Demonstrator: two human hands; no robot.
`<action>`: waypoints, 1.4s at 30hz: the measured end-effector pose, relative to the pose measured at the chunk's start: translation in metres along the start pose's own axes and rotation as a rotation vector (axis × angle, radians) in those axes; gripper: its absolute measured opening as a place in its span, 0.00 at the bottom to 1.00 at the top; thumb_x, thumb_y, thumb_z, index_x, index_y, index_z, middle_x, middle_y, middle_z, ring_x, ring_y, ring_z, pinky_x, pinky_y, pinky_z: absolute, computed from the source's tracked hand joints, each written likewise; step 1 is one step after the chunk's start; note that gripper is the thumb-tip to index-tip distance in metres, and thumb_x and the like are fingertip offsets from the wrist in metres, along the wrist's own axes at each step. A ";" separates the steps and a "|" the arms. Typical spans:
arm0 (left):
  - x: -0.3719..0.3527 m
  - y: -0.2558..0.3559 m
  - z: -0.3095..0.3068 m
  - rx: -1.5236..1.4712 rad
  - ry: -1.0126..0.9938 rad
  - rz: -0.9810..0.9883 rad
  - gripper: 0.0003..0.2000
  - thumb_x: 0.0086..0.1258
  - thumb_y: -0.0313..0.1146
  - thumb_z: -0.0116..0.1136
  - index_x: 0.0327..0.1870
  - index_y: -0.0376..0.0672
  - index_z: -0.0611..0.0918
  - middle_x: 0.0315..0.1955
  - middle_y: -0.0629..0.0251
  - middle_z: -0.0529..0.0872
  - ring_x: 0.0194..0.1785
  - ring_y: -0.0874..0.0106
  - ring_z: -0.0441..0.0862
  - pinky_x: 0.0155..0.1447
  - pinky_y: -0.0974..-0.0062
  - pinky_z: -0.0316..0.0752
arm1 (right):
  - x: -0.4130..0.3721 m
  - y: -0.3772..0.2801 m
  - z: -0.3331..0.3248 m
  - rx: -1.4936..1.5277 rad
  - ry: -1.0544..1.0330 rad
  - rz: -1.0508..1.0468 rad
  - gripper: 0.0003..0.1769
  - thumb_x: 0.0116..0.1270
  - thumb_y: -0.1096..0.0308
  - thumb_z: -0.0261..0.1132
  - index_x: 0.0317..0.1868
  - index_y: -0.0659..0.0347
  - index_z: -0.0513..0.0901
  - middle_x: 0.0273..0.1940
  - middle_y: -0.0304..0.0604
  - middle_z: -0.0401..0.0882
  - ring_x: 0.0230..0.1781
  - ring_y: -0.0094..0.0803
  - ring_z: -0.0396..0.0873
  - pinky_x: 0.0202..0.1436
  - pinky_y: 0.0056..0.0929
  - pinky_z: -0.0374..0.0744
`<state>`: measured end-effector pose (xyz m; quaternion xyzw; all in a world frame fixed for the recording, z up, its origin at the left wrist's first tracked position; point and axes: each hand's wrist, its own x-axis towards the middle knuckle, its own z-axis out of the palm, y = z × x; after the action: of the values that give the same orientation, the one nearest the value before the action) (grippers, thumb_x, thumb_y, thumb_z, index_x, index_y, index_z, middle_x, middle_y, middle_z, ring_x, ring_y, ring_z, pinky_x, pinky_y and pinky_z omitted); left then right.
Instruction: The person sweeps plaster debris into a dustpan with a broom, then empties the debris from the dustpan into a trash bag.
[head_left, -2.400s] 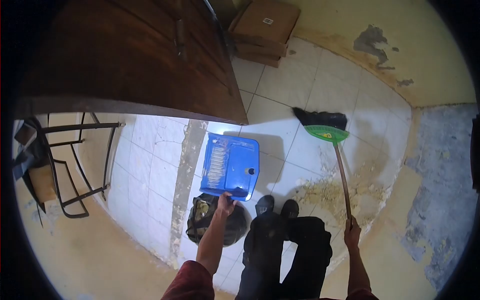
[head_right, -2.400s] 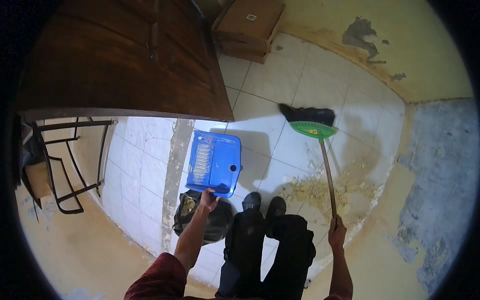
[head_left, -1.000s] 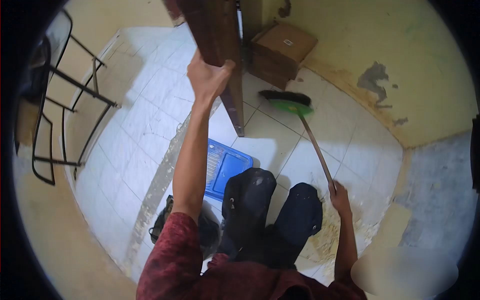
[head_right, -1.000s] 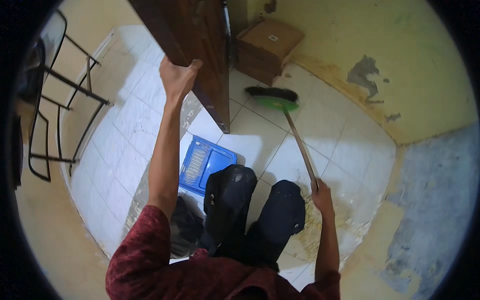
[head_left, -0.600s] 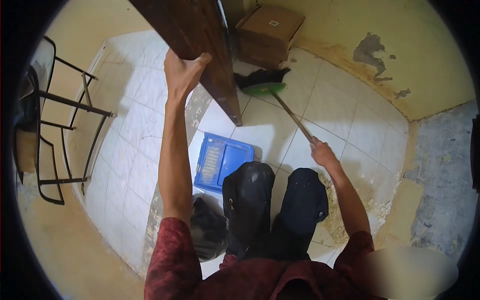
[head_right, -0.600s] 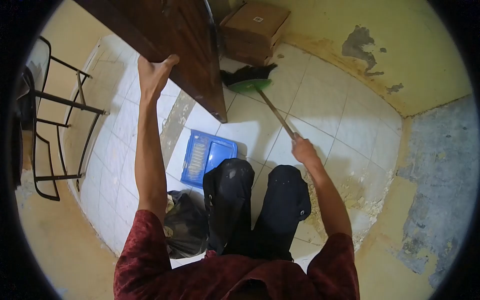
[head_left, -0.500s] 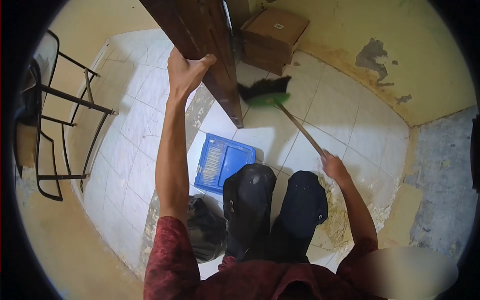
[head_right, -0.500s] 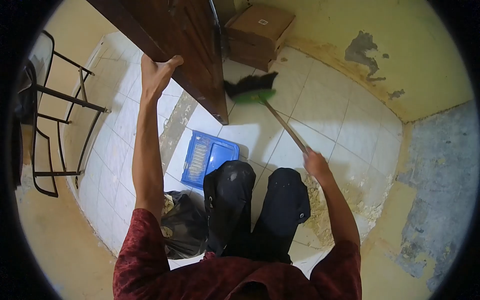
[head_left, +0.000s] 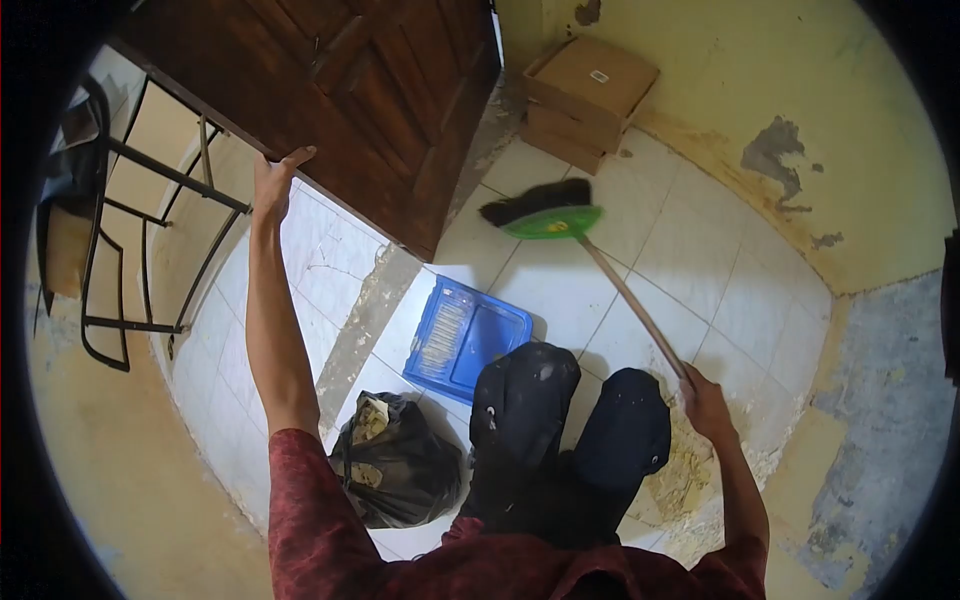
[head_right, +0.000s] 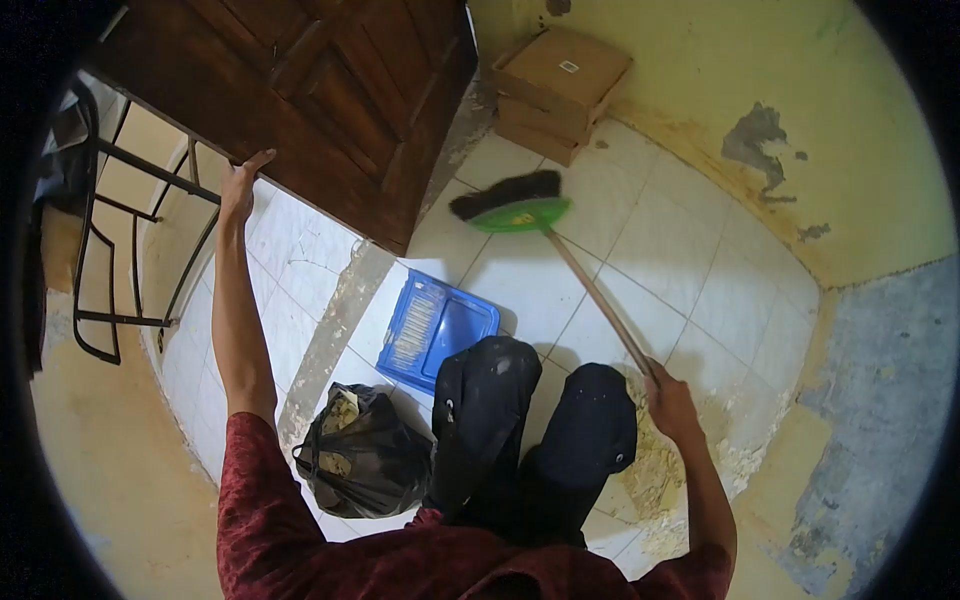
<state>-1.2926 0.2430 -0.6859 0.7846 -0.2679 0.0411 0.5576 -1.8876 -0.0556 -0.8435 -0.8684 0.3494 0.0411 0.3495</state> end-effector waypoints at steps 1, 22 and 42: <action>0.002 -0.006 -0.005 -0.025 0.041 0.014 0.27 0.50 0.29 0.67 0.52 0.30 0.72 0.50 0.53 0.78 0.48 0.64 0.77 0.58 0.70 0.68 | 0.021 -0.009 0.011 -0.027 -0.024 -0.017 0.19 0.67 0.65 0.56 0.57 0.61 0.71 0.30 0.63 0.77 0.33 0.59 0.77 0.35 0.47 0.75; 0.135 -0.145 -0.124 0.321 0.298 0.193 0.28 0.61 0.42 0.65 0.58 0.34 0.71 0.52 0.57 0.78 0.56 0.66 0.75 0.61 0.71 0.67 | 0.396 -0.194 0.147 -0.050 0.190 -0.100 0.18 0.66 0.62 0.52 0.52 0.64 0.73 0.39 0.66 0.78 0.40 0.57 0.78 0.45 0.47 0.77; 0.173 -0.190 -0.153 0.393 0.296 0.299 0.35 0.58 0.53 0.65 0.56 0.29 0.72 0.50 0.53 0.79 0.52 0.65 0.77 0.56 0.70 0.70 | 0.371 -0.223 0.104 0.034 0.077 -0.152 0.16 0.67 0.64 0.49 0.37 0.72 0.72 0.19 0.57 0.75 0.15 0.43 0.75 0.19 0.39 0.73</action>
<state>-1.0201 0.3604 -0.7279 0.8149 -0.2833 0.2881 0.4155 -1.4485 -0.0899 -0.9097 -0.8873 0.2962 -0.0250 0.3527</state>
